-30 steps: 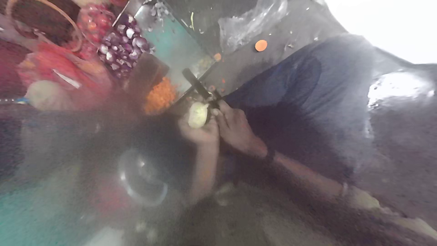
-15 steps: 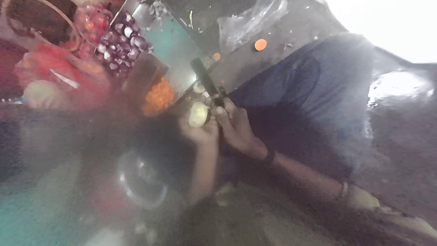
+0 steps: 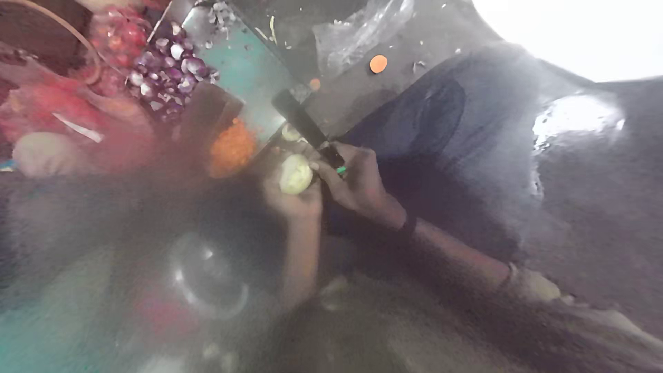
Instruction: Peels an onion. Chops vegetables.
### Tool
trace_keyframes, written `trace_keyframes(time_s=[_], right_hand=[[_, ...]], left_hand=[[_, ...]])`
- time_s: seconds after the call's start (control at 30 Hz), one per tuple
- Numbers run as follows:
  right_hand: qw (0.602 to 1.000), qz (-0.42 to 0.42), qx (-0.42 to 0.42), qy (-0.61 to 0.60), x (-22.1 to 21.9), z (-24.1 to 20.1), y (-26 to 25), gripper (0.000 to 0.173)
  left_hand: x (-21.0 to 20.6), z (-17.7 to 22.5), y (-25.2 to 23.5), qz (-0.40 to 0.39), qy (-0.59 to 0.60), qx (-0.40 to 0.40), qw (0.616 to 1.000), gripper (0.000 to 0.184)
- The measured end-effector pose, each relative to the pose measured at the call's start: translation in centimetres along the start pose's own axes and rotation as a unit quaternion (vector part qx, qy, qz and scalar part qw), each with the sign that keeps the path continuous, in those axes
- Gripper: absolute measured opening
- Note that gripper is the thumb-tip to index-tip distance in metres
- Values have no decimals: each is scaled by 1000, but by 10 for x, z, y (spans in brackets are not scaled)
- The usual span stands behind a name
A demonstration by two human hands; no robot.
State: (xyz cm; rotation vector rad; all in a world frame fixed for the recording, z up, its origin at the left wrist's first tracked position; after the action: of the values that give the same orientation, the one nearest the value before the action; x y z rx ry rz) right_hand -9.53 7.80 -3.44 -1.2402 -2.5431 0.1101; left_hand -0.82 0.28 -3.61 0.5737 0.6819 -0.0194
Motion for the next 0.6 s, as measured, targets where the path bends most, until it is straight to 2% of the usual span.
trace_keyframes(time_s=[0.13, 0.3, 0.4, 0.6], right_hand=[[996, -13, 14, 85, -4, 0, 2, 24], [992, 18, 54, 112, -7, -2, 4, 25], [988, 37, 53, 138, -3, 2, 0, 25], [995, 47, 21, 84, 1, 7, -6, 24]], left_hand=[[0, -4, -1, 1, -17, -24, 1000, 22], [3, -6, -3, -16, -9, -18, 1000, 24], [0, -6, 2, 16, -7, -5, 1000, 25], [7, -3, -4, 14, 18, 59, 998, 30]])
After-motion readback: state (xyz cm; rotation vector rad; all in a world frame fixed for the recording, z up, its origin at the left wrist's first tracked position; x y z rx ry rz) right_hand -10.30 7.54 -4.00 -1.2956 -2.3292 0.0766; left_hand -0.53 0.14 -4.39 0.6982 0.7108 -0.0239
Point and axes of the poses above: each hand's wrist, its own y-axis away from the middle knuckle, its own x-axis out of the back of the hand, z = x × y, the point moved 1 cm from there along -y, towards the middle knuckle, and after that the axes turned 11 degrees about z, right-handed, at the moved point
